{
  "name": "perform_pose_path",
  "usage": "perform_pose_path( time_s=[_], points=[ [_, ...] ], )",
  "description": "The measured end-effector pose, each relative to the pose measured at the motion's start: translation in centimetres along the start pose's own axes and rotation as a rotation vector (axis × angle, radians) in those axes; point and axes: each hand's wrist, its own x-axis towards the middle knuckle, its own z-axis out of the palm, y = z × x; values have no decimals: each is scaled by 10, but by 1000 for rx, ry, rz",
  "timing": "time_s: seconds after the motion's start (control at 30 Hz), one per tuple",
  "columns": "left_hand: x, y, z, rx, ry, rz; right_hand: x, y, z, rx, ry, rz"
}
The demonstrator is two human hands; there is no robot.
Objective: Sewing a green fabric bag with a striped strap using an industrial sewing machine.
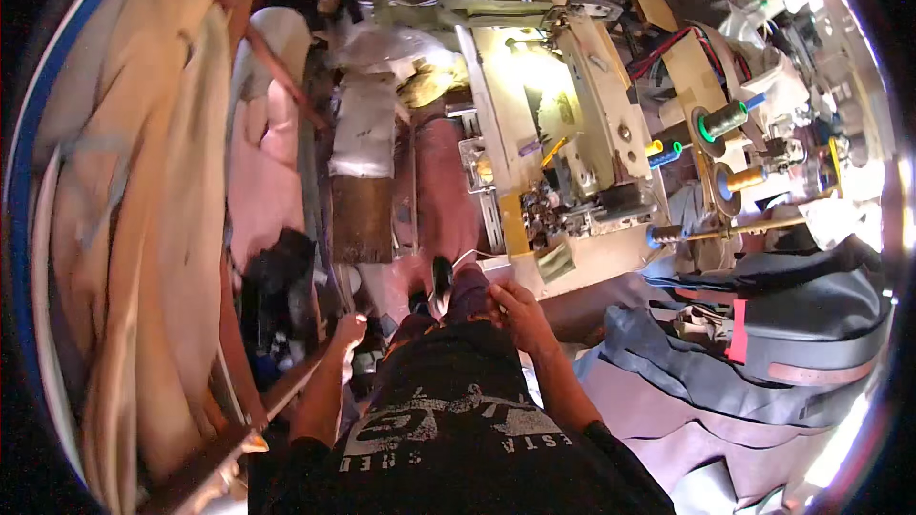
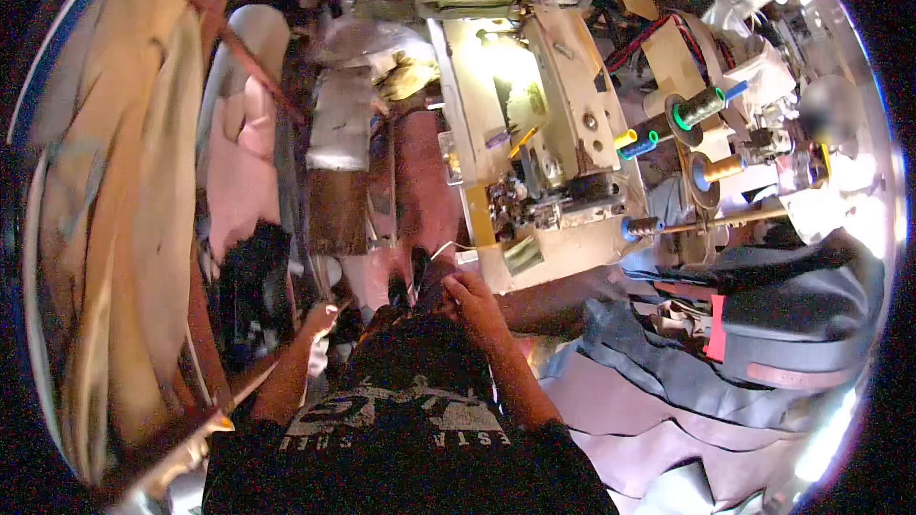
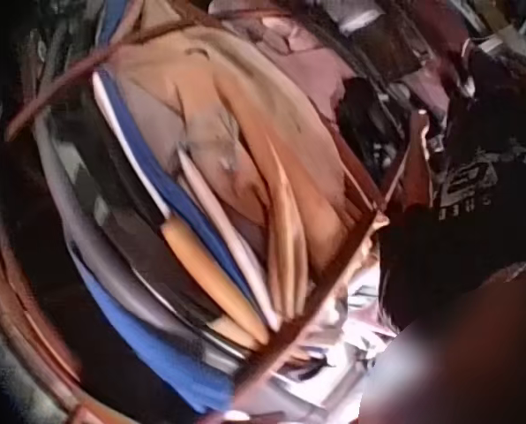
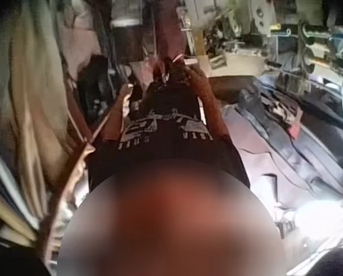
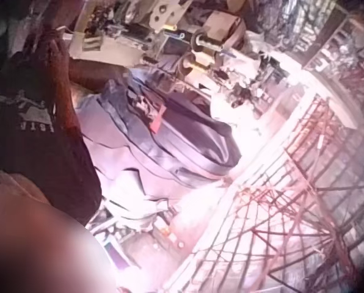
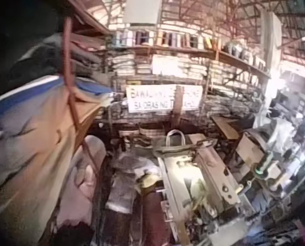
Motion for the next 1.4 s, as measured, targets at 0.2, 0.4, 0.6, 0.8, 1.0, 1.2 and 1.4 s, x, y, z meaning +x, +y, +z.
perform_pose_path(
  time_s=[0.2, 0.4, 0.6, 0.8, 1.0, 1.2, 1.4],
  points=[
    [94, 4, -68, -201, -60, -192, 80, -53, 16, -117, 24, -139],
    [196, 48, -138, -336, -200, -292, 196, -127, -5, -38, 222, -98],
    [306, 111, -225, -135, -149, -213, 249, -172, -36, 157, 376, -178],
    [428, 257, -294, 267, -178, 213, 291, -180, -56, 215, 646, -171],
    [525, 460, -321, 341, -226, 1332, 339, -162, -54, -267, 1260, -229],
    [627, 612, -343, 408, -124, 1379, 389, -139, -36, -746, 1606, -46],
    [686, 610, -327, 578, -136, 1579, 422, -123, -34, -946, 1771, -164]
  ],
)
